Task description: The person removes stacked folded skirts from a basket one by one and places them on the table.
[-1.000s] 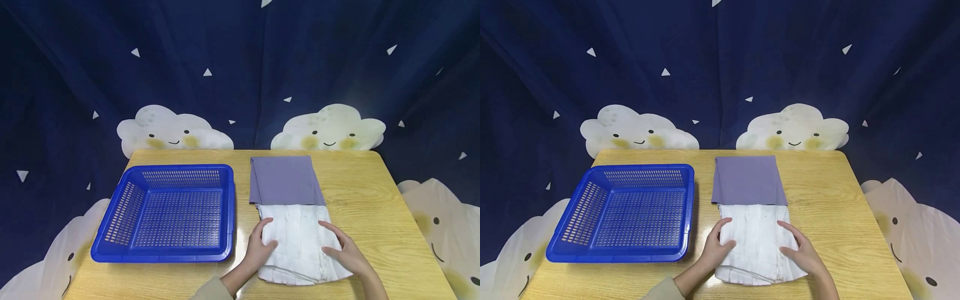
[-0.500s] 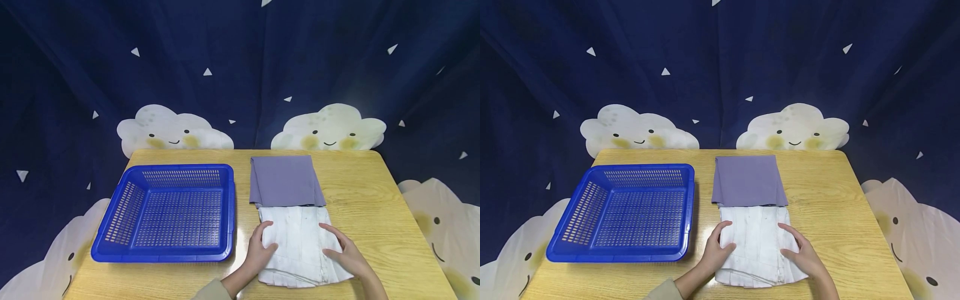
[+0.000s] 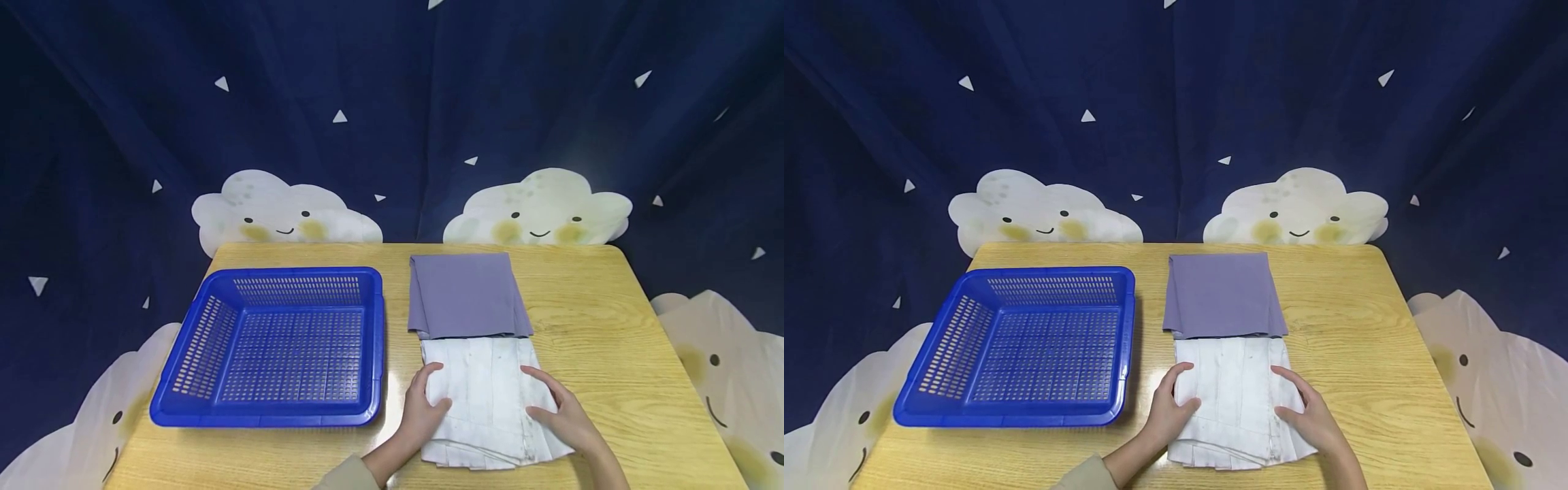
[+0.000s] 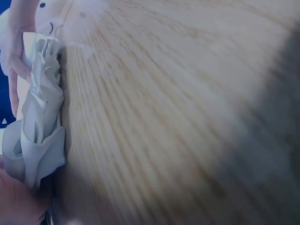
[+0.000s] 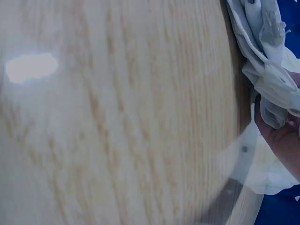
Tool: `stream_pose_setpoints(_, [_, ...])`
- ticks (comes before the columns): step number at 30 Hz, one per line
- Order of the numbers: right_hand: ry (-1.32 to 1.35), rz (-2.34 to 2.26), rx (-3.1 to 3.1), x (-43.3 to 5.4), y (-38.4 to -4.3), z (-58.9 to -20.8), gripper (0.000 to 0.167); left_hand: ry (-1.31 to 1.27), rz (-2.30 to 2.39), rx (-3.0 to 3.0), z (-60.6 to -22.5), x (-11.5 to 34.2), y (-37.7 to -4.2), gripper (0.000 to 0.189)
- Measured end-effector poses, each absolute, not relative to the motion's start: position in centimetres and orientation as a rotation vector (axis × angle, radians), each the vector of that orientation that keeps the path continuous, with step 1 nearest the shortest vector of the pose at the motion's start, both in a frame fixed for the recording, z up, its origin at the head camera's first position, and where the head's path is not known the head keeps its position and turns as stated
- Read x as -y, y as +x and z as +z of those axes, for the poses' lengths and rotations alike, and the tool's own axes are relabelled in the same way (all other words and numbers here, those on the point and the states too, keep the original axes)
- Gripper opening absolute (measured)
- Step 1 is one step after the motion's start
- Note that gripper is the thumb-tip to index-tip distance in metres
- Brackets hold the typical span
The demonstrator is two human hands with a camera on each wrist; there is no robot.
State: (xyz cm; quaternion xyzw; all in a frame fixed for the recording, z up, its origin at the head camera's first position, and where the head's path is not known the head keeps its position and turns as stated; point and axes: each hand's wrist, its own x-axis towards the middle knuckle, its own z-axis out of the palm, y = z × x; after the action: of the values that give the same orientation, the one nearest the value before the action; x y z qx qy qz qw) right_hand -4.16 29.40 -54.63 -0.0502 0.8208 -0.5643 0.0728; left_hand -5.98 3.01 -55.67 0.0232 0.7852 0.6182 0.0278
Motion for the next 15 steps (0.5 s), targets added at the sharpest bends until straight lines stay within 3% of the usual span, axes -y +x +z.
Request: stream_pose_setpoints(15, [-0.02,-1.596,-2.47,-29.38,-4.29,-54.69,0.065,0.132,1.711,-2.485,-55.66,-2.38,-6.6,0.059])
